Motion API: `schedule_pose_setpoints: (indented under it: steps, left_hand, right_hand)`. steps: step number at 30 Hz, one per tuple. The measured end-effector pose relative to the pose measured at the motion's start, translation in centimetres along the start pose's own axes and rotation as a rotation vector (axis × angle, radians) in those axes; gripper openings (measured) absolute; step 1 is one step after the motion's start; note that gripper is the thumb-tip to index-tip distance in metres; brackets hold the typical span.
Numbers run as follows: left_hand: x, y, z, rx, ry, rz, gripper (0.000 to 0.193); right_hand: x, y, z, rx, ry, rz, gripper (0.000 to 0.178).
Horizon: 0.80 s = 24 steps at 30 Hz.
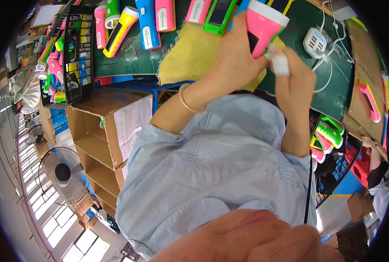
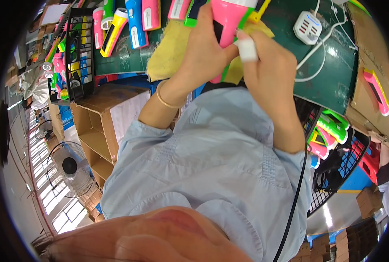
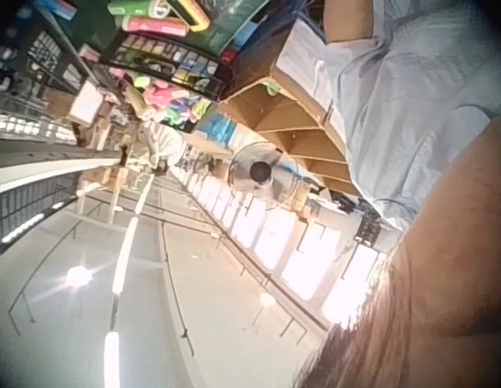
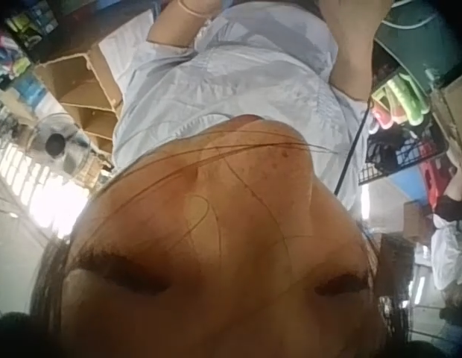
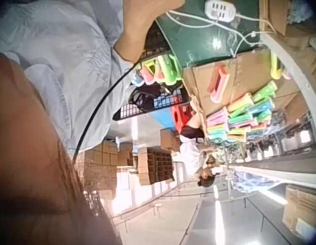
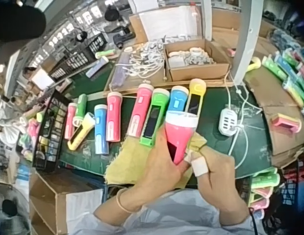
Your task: Assembling and testing various colored flashlights on an industrial production line.
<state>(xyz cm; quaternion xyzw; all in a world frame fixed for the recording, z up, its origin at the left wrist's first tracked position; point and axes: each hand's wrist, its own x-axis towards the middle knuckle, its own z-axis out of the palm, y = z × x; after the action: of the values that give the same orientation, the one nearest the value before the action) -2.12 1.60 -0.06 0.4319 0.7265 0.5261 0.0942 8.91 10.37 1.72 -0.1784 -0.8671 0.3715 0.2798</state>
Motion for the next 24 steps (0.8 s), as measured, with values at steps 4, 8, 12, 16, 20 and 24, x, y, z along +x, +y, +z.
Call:
schedule_pose_setpoints:
  steps: [4, 8, 12, 16, 20, 24]
  left_hand:
    - [2.1, -0.7, -2.8, -0.366, 0.066, -0.236, 0.045]
    - [1.7, 0.3, -1.4, -1.011, 0.128, -0.422, 0.033]
    - [1.1, 0.2, -0.5, -1.084, 0.153, -0.461, 0.029]
    - [1.6, 0.3, -0.8, -1.107, 0.166, -0.427, 0.033]
    - [2.0, 0.3, -1.1, -1.216, 0.150, -0.426, 0.044]
    - [2.6, -1.4, -1.0, -1.032, 0.057, 0.133, 0.045]
  right_hand:
    - [-1.5, -0.8, -2.3, 0.188, 0.174, 0.099, 0.030]
    - [-1.4, 1.0, -0.7, 0.196, 0.125, 0.102, 0.045]
    - [-0.4, 1.1, 0.8, 0.682, -0.197, 0.241, 0.035]
    - [-0.4, 2.8, 1.5, 0.949, -0.415, 0.466, 0.043]
    - [-0.7, 1.0, 2.3, 0.182, 0.007, 0.093, 0.053]
    - [-0.6, 1.1, 2.8, -0.149, 0.205, -0.143, 0.056]
